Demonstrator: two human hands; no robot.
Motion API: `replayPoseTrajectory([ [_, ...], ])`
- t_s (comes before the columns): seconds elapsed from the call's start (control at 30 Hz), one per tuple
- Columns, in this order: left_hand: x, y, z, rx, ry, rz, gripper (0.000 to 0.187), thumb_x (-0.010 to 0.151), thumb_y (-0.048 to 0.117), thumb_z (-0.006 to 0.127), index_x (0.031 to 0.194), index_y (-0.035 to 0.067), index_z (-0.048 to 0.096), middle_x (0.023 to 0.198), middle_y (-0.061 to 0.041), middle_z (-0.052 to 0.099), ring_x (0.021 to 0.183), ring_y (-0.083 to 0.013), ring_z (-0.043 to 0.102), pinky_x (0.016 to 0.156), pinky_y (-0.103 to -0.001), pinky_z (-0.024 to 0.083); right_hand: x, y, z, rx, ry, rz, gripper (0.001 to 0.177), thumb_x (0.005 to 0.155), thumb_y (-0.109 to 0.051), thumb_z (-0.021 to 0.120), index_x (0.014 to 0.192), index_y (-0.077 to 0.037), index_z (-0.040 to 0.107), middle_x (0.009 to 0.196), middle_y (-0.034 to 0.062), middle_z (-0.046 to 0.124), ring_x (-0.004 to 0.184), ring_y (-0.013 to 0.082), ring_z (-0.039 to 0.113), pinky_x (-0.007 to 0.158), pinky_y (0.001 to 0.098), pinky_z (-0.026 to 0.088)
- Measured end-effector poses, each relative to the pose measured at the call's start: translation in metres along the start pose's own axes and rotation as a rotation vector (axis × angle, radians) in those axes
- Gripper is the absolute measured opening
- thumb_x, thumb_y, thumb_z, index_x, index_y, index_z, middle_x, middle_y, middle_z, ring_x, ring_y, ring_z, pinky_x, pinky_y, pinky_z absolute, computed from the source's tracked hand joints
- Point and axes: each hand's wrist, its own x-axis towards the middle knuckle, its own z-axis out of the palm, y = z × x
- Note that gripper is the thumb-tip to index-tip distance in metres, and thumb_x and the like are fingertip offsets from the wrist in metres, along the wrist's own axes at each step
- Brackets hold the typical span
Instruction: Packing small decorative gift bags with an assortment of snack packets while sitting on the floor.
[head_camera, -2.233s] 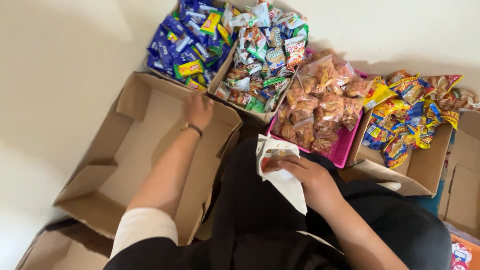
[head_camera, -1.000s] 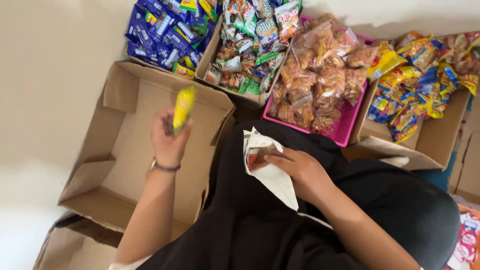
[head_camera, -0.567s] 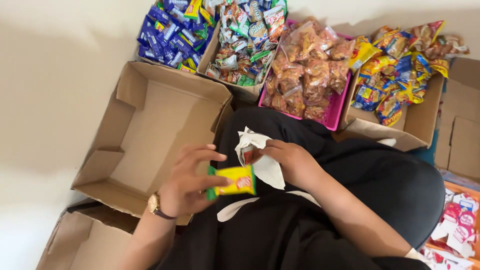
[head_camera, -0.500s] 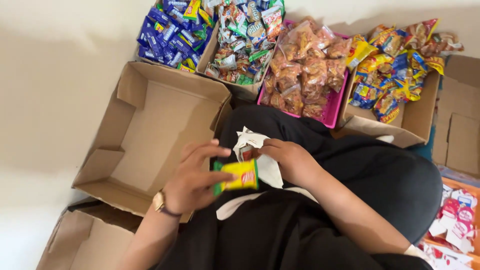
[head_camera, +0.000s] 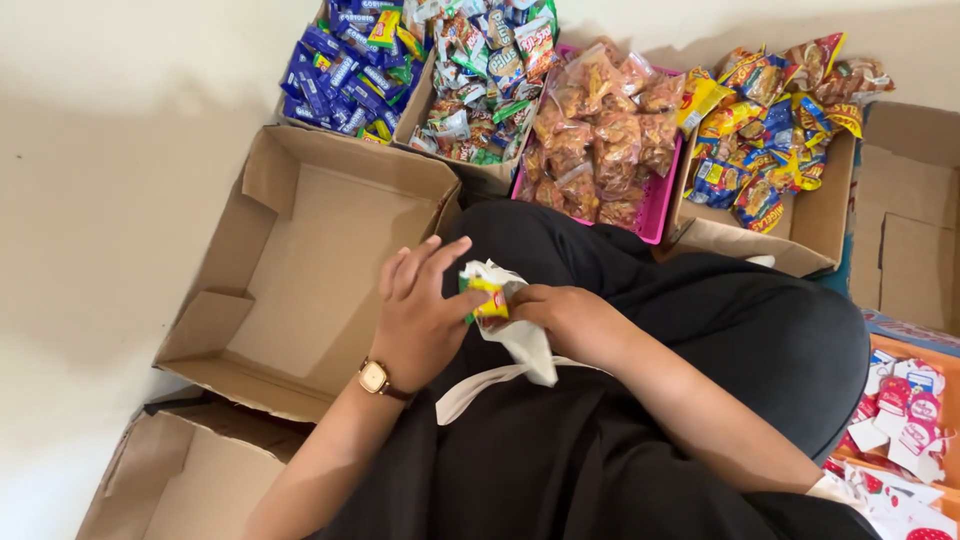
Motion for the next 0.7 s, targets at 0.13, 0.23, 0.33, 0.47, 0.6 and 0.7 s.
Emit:
replayPoseTrajectory([
  [0.13, 0.008, 0.006, 0.005, 0.035, 0.02, 0.003, 0.021, 0.086, 0.013, 0.071, 0.091, 0.031, 0.064, 0.138, -0.005, 0.058, 0.131, -0.0327, 0.05, 0.105, -0.051, 0.038, 0.003, 0.001, 0.002, 0.012, -0.022, -0.034, 0.03, 0.083, 0.006, 0.063, 0.106, -0.01, 0.073, 0.113, 0.0096, 0.07, 0.091, 0.0326, 0.074, 0.072, 0.0361, 0.059],
  [0.23, 0.004, 0.01, 0.02, 0.03, 0.004, 0.023, 0.019, 0.087, 0.012, 0.071, 0.083, 0.029, 0.064, 0.137, -0.005, 0.061, 0.129, -0.0318, 0.054, 0.105, -0.05, 0.04, 0.007, -0.005, -0.002, 0.027, -0.026, -0.034, 0.031, 0.082, 0.007, 0.063, 0.107, -0.009, 0.073, 0.115, 0.0116, 0.07, 0.093, 0.0352, 0.073, 0.071, 0.0392, 0.059],
  [0.33, -0.005, 0.01, 0.038, 0.105, 0.027, 0.038, 0.021, 0.089, 0.01, 0.069, 0.084, 0.028, 0.059, 0.141, -0.003, 0.06, 0.131, -0.0295, 0.053, 0.107, -0.049, 0.039, 0.007, -0.007, -0.005, 0.037, -0.018, -0.044, 0.029, 0.082, 0.008, 0.064, 0.106, -0.006, 0.073, 0.116, 0.0139, 0.07, 0.093, 0.0379, 0.072, 0.071, 0.0417, 0.06],
  [0.47, -0.016, 0.015, 0.057, 0.21, -0.057, -0.095, 0.014, 0.083, 0.023, 0.078, 0.081, 0.026, 0.064, 0.149, -0.003, 0.056, 0.138, -0.0303, 0.046, 0.113, -0.054, 0.029, 0.004, 0.003, 0.003, 0.022, -0.011, -0.068, 0.029, 0.081, 0.006, 0.067, 0.106, -0.008, 0.073, 0.116, 0.0117, 0.069, 0.091, 0.0371, 0.072, 0.071, 0.0412, 0.059],
  [0.6, -0.013, 0.029, 0.06, 0.228, -0.14, -0.165, 0.007, 0.082, 0.027, 0.077, 0.082, 0.028, 0.07, 0.153, -0.002, 0.051, 0.141, -0.0299, 0.042, 0.115, -0.056, 0.023, 0.006, 0.001, 0.003, 0.039, -0.008, -0.076, 0.027, 0.079, 0.005, 0.069, 0.104, -0.007, 0.072, 0.115, 0.0134, 0.069, 0.091, 0.0395, 0.071, 0.073, 0.0447, 0.058],
  [0.7, -0.027, 0.036, 0.075, 0.207, -0.207, -0.152, 0.013, 0.092, 0.03, 0.071, 0.104, 0.026, 0.069, 0.158, 0.002, 0.045, 0.144, -0.0249, 0.037, 0.117, -0.056, 0.015, 0.0, 0.019, 0.016, -0.01, -0.027, -0.09, 0.028, 0.079, 0.004, 0.068, 0.104, -0.009, 0.072, 0.111, 0.0105, 0.07, 0.092, 0.0373, 0.071, 0.073, 0.0436, 0.057],
])
